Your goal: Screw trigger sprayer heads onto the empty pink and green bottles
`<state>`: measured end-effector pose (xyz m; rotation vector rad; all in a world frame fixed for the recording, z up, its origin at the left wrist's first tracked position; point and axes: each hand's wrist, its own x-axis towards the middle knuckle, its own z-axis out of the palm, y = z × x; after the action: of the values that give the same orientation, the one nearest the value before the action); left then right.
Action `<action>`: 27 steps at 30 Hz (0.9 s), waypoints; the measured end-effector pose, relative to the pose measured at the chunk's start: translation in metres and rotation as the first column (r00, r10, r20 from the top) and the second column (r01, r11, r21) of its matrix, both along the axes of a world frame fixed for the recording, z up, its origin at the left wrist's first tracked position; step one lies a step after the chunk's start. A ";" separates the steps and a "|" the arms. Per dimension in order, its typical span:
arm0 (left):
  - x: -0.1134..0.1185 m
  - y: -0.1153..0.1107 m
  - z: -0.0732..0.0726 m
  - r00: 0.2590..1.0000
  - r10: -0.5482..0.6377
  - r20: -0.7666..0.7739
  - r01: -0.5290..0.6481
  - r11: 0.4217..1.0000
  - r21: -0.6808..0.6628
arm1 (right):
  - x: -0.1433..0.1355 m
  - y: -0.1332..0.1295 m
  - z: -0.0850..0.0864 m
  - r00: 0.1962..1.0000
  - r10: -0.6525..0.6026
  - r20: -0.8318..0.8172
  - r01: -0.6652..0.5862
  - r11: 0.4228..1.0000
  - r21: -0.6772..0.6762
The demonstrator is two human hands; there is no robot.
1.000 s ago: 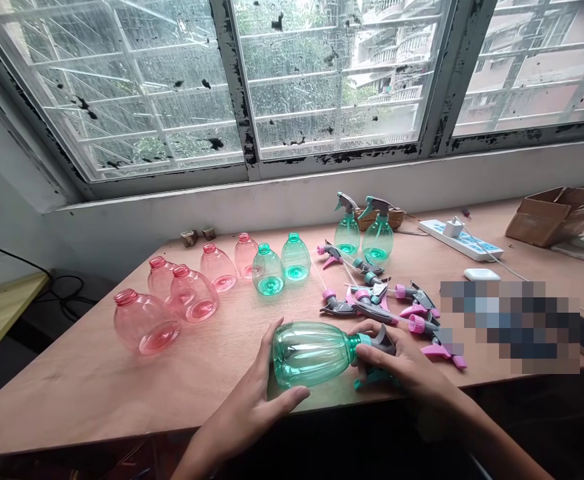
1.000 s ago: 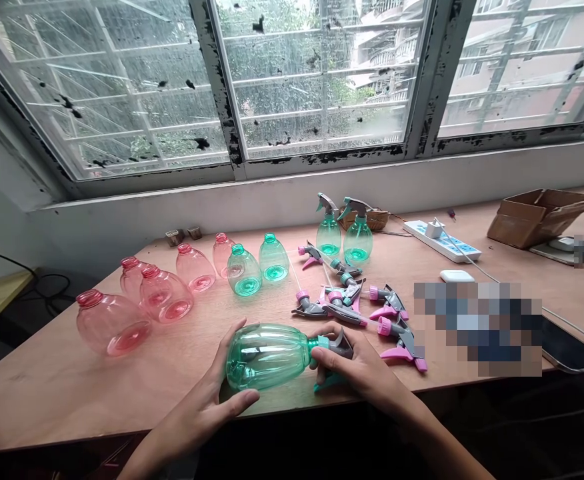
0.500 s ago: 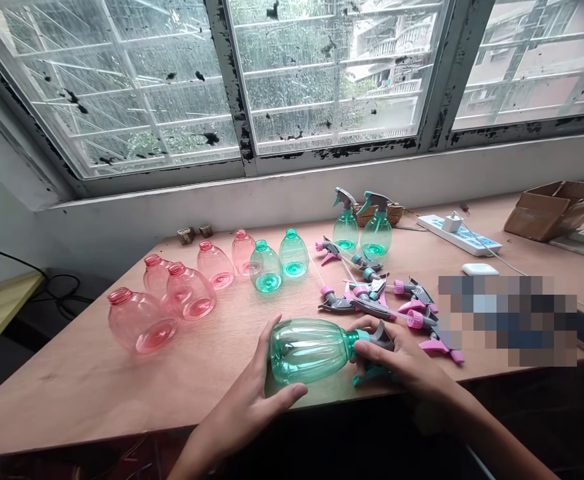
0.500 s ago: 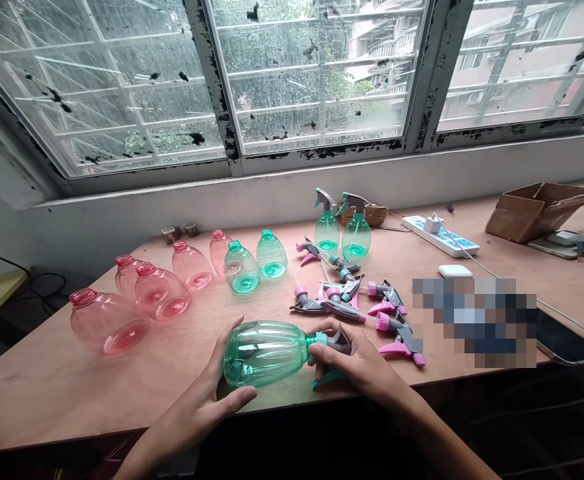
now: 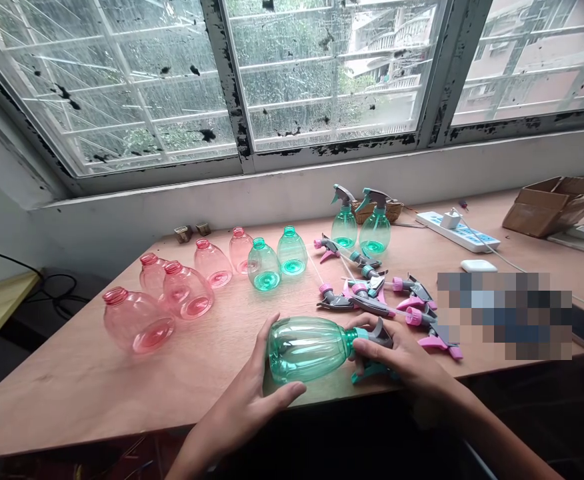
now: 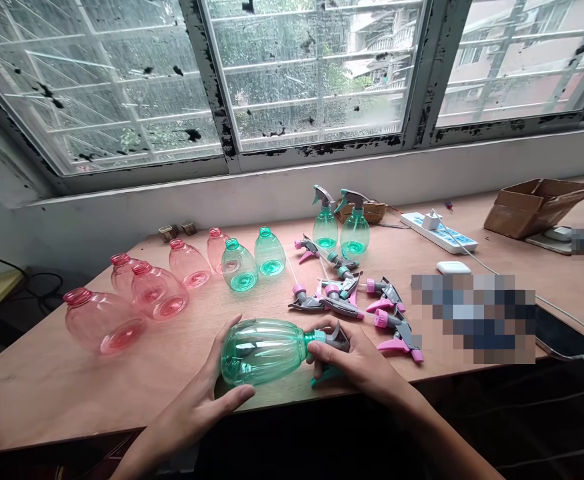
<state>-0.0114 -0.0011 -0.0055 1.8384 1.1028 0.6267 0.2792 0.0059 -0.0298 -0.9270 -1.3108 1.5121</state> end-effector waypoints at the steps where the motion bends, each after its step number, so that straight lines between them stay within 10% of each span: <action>1: 0.000 0.000 0.000 1.000 -0.001 0.003 0.001 1.000 0.003 | 0.000 0.000 0.000 1.000 -0.001 0.003 0.001 1.000 0.001; 27: 0.002 -0.002 0.002 0.999 0.034 -0.007 -0.033 0.999 0.030 | 0.005 0.002 -0.003 0.998 0.041 0.047 -0.043 0.998 0.042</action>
<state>-0.0097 -0.0030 -0.0032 1.8529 1.1368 0.6596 0.2844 0.0075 -0.0330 -0.9171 -1.3989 1.4966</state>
